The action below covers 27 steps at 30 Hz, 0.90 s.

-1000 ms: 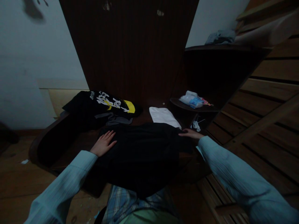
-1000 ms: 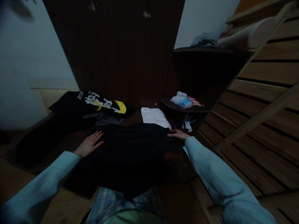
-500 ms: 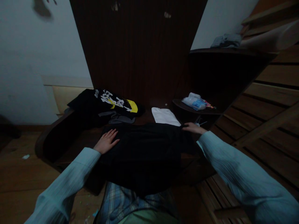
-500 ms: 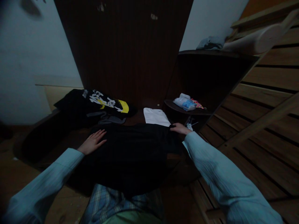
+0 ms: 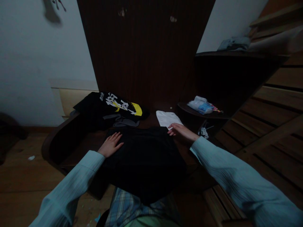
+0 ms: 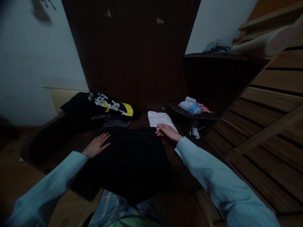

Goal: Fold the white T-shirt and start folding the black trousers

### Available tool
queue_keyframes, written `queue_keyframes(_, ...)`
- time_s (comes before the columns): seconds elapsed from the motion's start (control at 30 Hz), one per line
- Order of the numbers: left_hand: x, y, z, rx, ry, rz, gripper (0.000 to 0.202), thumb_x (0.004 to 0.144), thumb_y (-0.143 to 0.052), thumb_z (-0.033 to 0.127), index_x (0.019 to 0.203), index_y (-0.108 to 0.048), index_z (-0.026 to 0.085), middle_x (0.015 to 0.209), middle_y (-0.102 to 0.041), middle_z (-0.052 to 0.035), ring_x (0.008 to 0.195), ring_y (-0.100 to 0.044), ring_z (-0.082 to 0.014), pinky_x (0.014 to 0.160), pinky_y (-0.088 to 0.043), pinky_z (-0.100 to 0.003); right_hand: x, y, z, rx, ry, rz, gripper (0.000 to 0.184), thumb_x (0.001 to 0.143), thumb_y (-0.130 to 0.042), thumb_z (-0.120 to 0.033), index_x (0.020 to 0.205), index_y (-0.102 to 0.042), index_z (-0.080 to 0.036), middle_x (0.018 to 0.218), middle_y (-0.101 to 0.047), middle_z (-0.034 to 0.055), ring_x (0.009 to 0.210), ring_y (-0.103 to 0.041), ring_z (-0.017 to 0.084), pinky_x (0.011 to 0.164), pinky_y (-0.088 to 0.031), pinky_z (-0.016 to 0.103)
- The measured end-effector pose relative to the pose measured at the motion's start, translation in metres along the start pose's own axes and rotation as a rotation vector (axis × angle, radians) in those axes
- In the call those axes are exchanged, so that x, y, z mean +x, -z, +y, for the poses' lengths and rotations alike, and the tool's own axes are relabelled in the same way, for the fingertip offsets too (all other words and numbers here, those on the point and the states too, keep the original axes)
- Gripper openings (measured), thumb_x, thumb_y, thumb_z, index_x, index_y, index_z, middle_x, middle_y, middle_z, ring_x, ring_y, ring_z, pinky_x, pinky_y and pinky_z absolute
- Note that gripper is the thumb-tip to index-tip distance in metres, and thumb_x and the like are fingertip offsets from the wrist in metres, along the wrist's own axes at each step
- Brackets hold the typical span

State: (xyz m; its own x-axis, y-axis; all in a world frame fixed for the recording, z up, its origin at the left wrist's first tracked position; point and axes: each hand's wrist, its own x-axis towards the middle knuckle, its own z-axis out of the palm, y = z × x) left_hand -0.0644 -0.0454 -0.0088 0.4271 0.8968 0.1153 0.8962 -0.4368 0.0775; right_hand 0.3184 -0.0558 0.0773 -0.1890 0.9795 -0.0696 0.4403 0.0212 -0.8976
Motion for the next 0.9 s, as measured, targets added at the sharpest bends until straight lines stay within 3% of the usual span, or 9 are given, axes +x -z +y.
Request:
queue_keyframes(0.13, 0.001, -0.003, -0.003, -0.008, -0.006, 0.03, 0.059, 0.084, -0.024, 0.053, 0.131, -0.037, 0.019, 0.139, -0.034, -0.009, 0.129, -0.027, -0.0231, 0.101, -0.028, -0.042, -0.009, -0.012, 0.02, -0.259, 0.144, 0.053, 0.028, 0.081, -0.045, -0.043, 0.083, -0.055, -0.017, 0.084, -0.065, 0.0049, 0.079, -0.061, 0.016, 0.076, -0.047, 0.032)
queue_keyframes(0.33, 0.001, -0.006, -0.005, -0.009, -0.011, 0.039, 0.059, 0.084, -0.024, 0.054, 0.131, -0.037, 0.019, 0.139, -0.034, -0.0088, 0.129, -0.028, -0.0232, 0.101, -0.028, -0.042, -0.038, -0.066, 0.038, -0.655, 0.427, -0.005, 0.035, 0.079, -0.052, -0.04, 0.108, -0.052, -0.02, 0.114, -0.056, 0.0098, 0.107, -0.051, 0.022, 0.092, -0.041, 0.04)
queue_keyframes(0.47, 0.001, -0.006, -0.005, -0.004, -0.013, 0.05, 0.059, 0.084, -0.024, 0.053, 0.131, -0.037, 0.019, 0.139, -0.035, -0.0083, 0.129, -0.028, -0.0229, 0.101, -0.028, -0.042, -0.039, -0.085, 0.041, -0.769, 0.515, 0.007, 0.016, 0.08, -0.052, -0.029, 0.092, -0.054, -0.017, 0.116, -0.054, 0.0116, 0.112, -0.047, 0.023, 0.093, -0.041, 0.04)
queue_keyframes(0.57, 0.001, -0.006, -0.004, 0.003, -0.008, 0.053, 0.058, 0.084, -0.025, 0.053, 0.131, -0.037, 0.019, 0.139, -0.035, -0.0083, 0.129, -0.028, -0.0228, 0.102, -0.028, -0.042, -0.036, -0.087, 0.04, -0.778, 0.512, 0.04, 0.005, 0.081, -0.048, -0.02, 0.081, -0.052, -0.018, 0.11, -0.057, 0.0117, 0.104, -0.052, 0.022, 0.087, -0.045, 0.039)
queue_keyframes(0.77, 0.001, -0.008, -0.005, 0.002, -0.008, 0.039, 0.059, 0.085, -0.025, 0.052, 0.131, -0.036, 0.017, 0.139, -0.034, -0.0091, 0.129, -0.026, -0.0227, 0.103, -0.026, -0.041, -0.039, -0.083, 0.033, -0.54, 0.418, 0.113, 0.013, 0.087, -0.039, -0.026, 0.089, -0.05, -0.019, 0.1, -0.061, 0.0087, 0.093, -0.058, 0.019, 0.082, -0.046, 0.036)
queue_keyframes(0.9, 0.001, -0.009, -0.007, 0.0, -0.01, 0.051, 0.059, 0.085, -0.024, 0.053, 0.131, -0.036, 0.019, 0.139, -0.035, -0.0086, 0.129, -0.027, -0.0228, 0.103, -0.027, -0.042, -0.043, -0.073, 0.026, -0.444, 0.433, -0.14, 0.022, 0.089, -0.036, -0.034, 0.092, -0.053, -0.021, 0.108, -0.061, 0.0055, 0.099, -0.057, 0.017, 0.086, -0.045, 0.034)
